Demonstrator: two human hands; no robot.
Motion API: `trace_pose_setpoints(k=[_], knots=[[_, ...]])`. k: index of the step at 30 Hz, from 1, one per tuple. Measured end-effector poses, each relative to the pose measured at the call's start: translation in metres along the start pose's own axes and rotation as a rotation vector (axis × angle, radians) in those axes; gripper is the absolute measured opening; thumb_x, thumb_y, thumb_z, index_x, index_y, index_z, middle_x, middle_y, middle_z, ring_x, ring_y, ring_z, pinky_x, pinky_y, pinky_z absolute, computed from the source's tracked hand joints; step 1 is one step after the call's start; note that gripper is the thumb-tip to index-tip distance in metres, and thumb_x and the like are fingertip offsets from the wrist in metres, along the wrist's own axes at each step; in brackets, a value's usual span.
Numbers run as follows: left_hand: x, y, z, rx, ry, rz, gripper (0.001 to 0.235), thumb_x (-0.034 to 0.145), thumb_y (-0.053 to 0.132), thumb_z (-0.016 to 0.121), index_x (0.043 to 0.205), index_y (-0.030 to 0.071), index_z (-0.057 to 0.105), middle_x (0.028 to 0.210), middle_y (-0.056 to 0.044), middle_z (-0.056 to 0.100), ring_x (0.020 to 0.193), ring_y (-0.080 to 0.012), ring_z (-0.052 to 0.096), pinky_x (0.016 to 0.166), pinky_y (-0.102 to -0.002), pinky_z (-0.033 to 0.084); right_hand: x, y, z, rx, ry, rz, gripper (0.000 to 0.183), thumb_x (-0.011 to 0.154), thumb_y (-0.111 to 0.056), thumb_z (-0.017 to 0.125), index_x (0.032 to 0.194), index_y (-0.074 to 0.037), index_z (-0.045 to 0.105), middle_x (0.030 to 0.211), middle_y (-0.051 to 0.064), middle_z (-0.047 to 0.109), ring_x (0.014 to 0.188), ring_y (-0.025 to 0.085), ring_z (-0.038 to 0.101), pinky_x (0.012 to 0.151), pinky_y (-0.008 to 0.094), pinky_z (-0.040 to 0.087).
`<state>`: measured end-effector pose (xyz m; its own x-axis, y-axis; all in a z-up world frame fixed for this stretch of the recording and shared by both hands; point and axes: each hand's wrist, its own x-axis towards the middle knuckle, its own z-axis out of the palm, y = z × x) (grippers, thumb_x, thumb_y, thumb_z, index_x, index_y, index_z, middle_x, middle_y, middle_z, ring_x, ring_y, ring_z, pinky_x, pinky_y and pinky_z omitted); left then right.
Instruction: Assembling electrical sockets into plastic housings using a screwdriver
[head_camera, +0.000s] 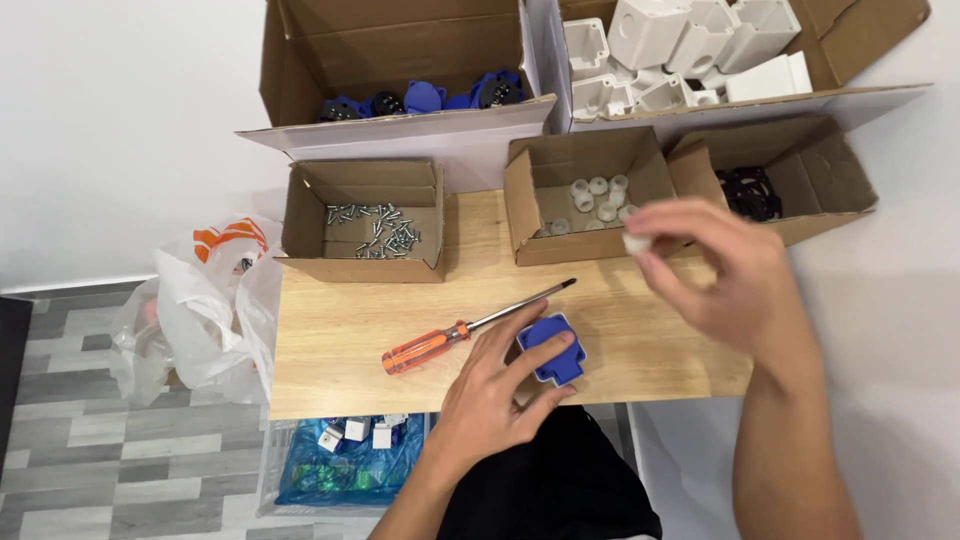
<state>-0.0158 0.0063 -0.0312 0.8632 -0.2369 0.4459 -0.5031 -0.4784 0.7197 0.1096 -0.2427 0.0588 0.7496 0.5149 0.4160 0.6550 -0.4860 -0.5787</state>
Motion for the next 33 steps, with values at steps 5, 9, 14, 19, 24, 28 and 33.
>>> trace_pose_setpoints(k=[5,9,14,19,24,28,33], knots=[[0.001,-0.011,0.015,0.103,0.043,0.004,0.057,0.098,0.036,0.087,0.148,0.021,0.063,0.159,-0.021,0.058,0.137,-0.042,0.065,0.109,-0.054,0.057,-0.063,0.013,0.032,0.455,0.129,0.121,0.025,0.097,0.006,0.072,0.122,-0.001,0.073,0.133,0.018,0.072,0.125,0.027,0.073,0.115,0.034,0.065],[0.003,-0.005,0.016,0.188,0.041,-0.052,0.06,0.096,0.046,0.086,0.146,0.024,0.062,0.155,-0.016,0.059,0.131,-0.0371,0.067,0.107,-0.053,0.056,-0.087,0.014,0.054,0.556,0.251,0.245,0.032,0.091,0.009,0.078,0.122,0.0,0.072,0.134,0.02,0.066,0.13,0.028,0.069,0.108,0.035,0.066],[0.005,-0.003,0.014,0.191,0.02,-0.076,0.055,0.099,0.038,0.083,0.147,0.024,0.061,0.153,-0.015,0.06,0.118,-0.0336,0.067,0.099,-0.05,0.056,-0.102,0.012,0.068,0.551,0.284,0.267,0.035,0.088,0.008,0.082,0.121,0.0,0.074,0.127,0.018,0.064,0.113,0.026,0.073,0.1,0.034,0.074],[0.004,-0.007,0.016,0.197,0.04,-0.062,0.053,0.1,0.039,0.083,0.144,0.02,0.062,0.157,-0.016,0.061,0.112,-0.0356,0.067,0.098,-0.048,0.053,-0.118,0.008,0.077,0.513,0.196,0.406,0.031,0.088,0.0,0.084,0.119,-0.001,0.079,0.12,0.015,0.072,0.108,0.022,0.079,0.098,0.03,0.074],[0.005,-0.007,0.016,0.192,0.048,-0.046,0.053,0.1,0.04,0.083,0.144,0.018,0.062,0.156,-0.017,0.062,0.109,-0.0353,0.068,0.097,-0.047,0.054,-0.118,-0.004,0.081,0.376,0.2,0.389,0.029,0.086,-0.006,0.088,0.113,-0.006,0.08,0.116,0.011,0.078,0.093,0.013,0.073,0.073,0.023,0.059],[-0.001,-0.011,0.02,0.198,0.073,-0.064,0.058,0.099,0.044,0.084,0.145,0.019,0.06,0.154,-0.017,0.063,0.11,-0.0381,0.069,0.099,-0.049,0.056,-0.112,-0.011,0.083,0.233,0.172,0.237,0.025,0.087,-0.009,0.088,0.111,-0.008,0.081,0.116,0.008,0.078,0.109,0.018,0.078,0.095,0.027,0.066],[-0.006,-0.015,0.019,0.186,0.085,-0.058,0.063,0.097,0.045,0.086,0.148,0.019,0.058,0.154,-0.018,0.062,0.12,-0.0385,0.07,0.103,-0.049,0.058,-0.11,-0.018,0.088,0.199,0.176,0.223,0.024,0.088,-0.011,0.088,0.11,-0.007,0.08,0.112,0.007,0.081,0.106,0.018,0.08,0.095,0.027,0.066]])
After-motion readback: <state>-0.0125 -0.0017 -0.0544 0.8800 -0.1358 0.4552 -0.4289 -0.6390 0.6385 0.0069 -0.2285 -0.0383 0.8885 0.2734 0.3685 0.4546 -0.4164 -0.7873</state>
